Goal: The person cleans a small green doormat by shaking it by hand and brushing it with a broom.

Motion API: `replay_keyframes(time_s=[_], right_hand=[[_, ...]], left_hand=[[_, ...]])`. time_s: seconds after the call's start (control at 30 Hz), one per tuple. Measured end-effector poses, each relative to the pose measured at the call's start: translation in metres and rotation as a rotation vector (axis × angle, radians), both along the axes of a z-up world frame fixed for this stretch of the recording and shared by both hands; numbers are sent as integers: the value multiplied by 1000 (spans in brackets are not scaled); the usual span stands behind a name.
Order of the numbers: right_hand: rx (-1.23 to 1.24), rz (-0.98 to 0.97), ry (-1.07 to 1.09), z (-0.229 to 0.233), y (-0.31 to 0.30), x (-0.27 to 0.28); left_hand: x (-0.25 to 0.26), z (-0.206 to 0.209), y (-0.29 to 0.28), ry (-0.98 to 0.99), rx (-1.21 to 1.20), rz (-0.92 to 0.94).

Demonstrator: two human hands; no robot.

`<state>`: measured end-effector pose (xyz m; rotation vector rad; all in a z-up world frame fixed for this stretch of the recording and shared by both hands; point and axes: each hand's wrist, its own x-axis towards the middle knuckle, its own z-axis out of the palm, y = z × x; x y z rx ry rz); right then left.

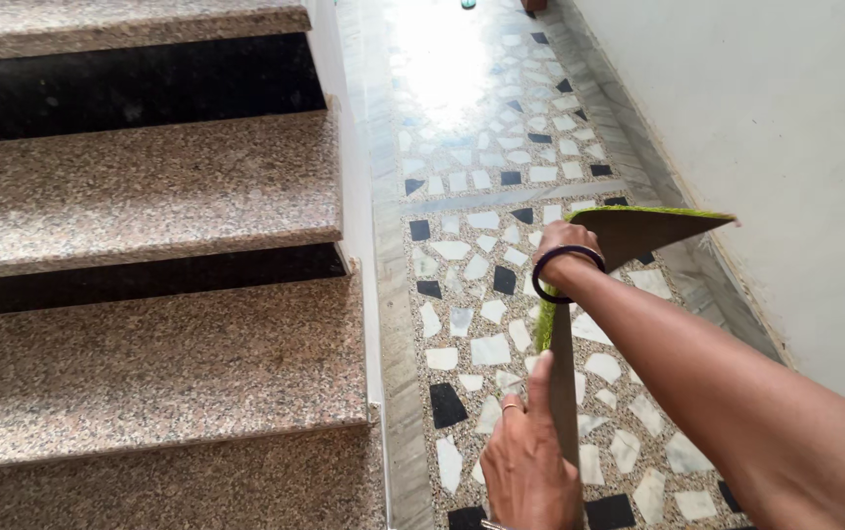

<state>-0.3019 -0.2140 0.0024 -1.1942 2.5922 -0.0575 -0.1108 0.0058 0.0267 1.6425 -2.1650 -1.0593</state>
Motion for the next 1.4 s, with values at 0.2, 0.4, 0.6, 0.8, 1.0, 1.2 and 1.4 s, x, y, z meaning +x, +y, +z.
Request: replay_keyframes(time_s=[0.2,0.4,0.6,0.8,1.0,1.2,1.4], right_hand=[[-112,472,-80,-34,-41,81],[-375,584,-1143,-17,-53,205],[-353,486,-897,19,-25,181],[-146,254,-726,35,-25,128],[-54,-46,-552,-13,-33,94],[131,191,-395,-76,3,48],[249,21,-389,-92,53,-2]], left_hand=[[60,18,-24,-299,52,205],[169,31,-40,-521,189,390],[178,19,-59,-416,-236,328],[130,20,-55,-157,-453,41],[112,27,-39,66,-866,18],[108,13,-10,117,-924,-120],[107,-12,8,159,-951,-189]])
